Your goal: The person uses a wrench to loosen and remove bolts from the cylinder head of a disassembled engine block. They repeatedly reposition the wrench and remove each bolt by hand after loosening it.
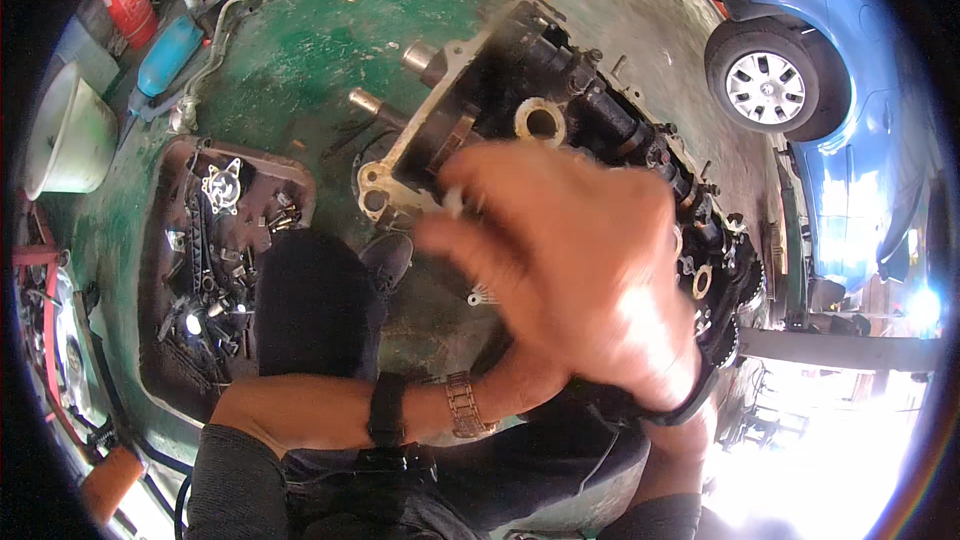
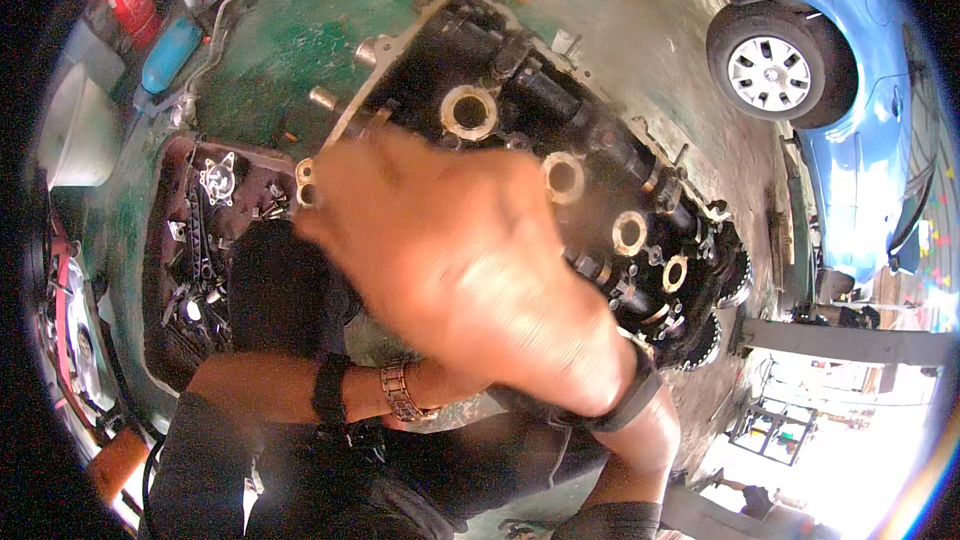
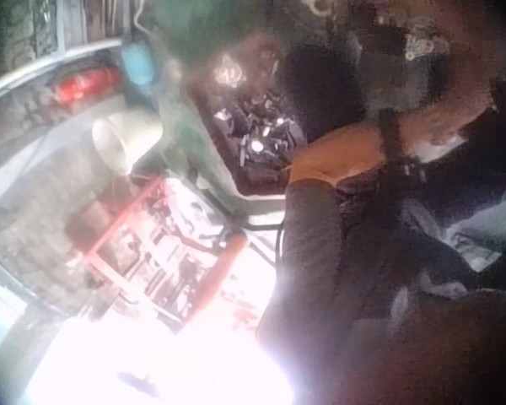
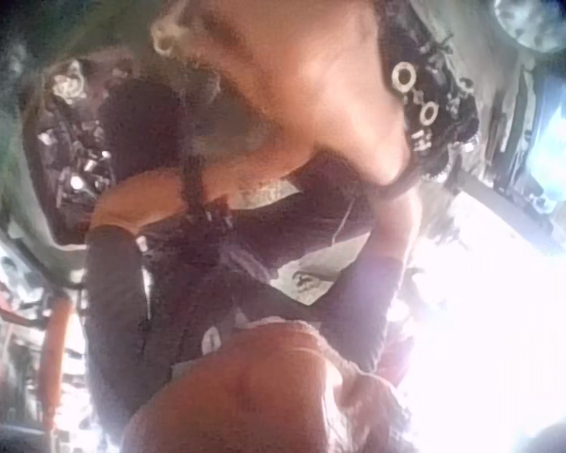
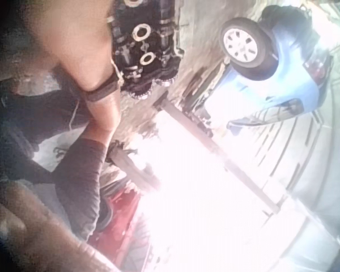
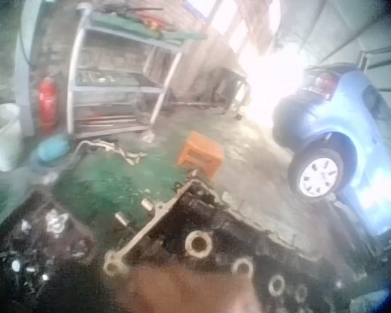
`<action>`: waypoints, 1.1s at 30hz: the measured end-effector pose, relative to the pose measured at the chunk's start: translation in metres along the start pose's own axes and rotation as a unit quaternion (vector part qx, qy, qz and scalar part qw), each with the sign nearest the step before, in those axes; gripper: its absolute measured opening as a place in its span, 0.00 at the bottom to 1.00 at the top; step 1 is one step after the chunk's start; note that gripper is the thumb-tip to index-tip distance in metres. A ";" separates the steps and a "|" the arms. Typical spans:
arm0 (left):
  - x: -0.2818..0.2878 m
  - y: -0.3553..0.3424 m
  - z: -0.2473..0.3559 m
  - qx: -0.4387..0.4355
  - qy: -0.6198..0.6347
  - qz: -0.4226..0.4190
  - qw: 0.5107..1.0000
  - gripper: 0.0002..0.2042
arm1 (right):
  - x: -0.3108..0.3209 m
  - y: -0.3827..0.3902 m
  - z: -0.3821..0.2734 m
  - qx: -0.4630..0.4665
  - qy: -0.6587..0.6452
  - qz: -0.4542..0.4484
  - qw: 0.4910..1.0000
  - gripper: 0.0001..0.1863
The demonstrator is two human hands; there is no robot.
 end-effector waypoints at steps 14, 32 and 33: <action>0.000 -0.005 0.008 -0.043 -0.109 -0.013 0.993 0.25 | 0.077 0.089 0.117 -0.406 -0.054 0.233 0.882 0.16; 0.003 -0.004 0.011 0.020 0.006 0.010 1.000 0.32 | 0.037 0.179 -0.016 -0.161 0.169 -0.005 0.972 0.17; 0.004 -0.004 0.011 0.020 0.017 0.028 0.999 0.32 | 0.033 0.174 -0.019 -0.150 0.155 -0.016 0.976 0.17</action>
Point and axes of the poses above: each hand's wrist, its own y-axis away from the middle knuckle, its own x-axis out of the back of the hand, z = x × y, the point moved 5 cm from there along -y, towards the middle knuckle, and after that the axes turned 2 degrees about -z, right-handed, at the moved point
